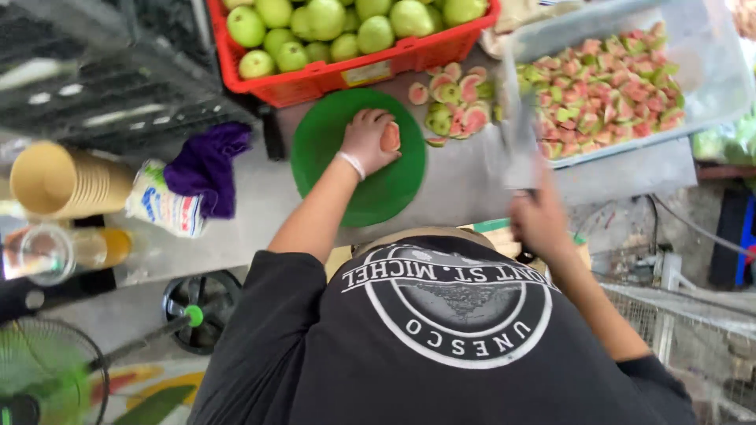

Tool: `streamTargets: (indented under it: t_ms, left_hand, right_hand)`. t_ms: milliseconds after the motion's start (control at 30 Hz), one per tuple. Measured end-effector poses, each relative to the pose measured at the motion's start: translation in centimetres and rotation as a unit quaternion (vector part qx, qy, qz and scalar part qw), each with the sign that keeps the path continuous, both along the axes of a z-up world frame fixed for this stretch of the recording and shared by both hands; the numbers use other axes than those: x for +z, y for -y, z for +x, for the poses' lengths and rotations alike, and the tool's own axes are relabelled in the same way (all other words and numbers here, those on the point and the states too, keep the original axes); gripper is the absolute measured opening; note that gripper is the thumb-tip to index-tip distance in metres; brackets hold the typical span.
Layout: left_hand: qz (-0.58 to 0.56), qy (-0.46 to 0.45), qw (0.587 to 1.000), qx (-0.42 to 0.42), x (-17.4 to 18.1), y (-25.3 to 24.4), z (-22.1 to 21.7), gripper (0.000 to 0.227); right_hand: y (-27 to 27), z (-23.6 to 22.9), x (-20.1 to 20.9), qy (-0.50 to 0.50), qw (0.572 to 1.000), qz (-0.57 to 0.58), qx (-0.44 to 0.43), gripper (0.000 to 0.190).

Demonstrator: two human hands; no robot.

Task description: The person slices guava on a green cutting board and places the pieces into a plastic container.

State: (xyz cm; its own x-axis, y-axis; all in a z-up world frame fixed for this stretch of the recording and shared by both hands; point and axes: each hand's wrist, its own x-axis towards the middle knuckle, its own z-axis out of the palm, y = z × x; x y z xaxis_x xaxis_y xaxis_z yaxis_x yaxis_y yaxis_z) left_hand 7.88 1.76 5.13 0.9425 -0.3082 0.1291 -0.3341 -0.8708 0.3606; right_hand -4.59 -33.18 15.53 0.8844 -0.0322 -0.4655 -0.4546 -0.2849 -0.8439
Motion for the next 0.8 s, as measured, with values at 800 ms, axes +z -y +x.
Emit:
streamTargets:
  t_ms: [800]
  left_hand:
    - [-0.144, -0.018, 0.961, 0.237, -1.7, -4.2, -10.2, 0.063]
  right_hand:
    - [-18.0, 3.8, -4.5, 0.124, 0.801, -0.369, 0.455, 0.073]
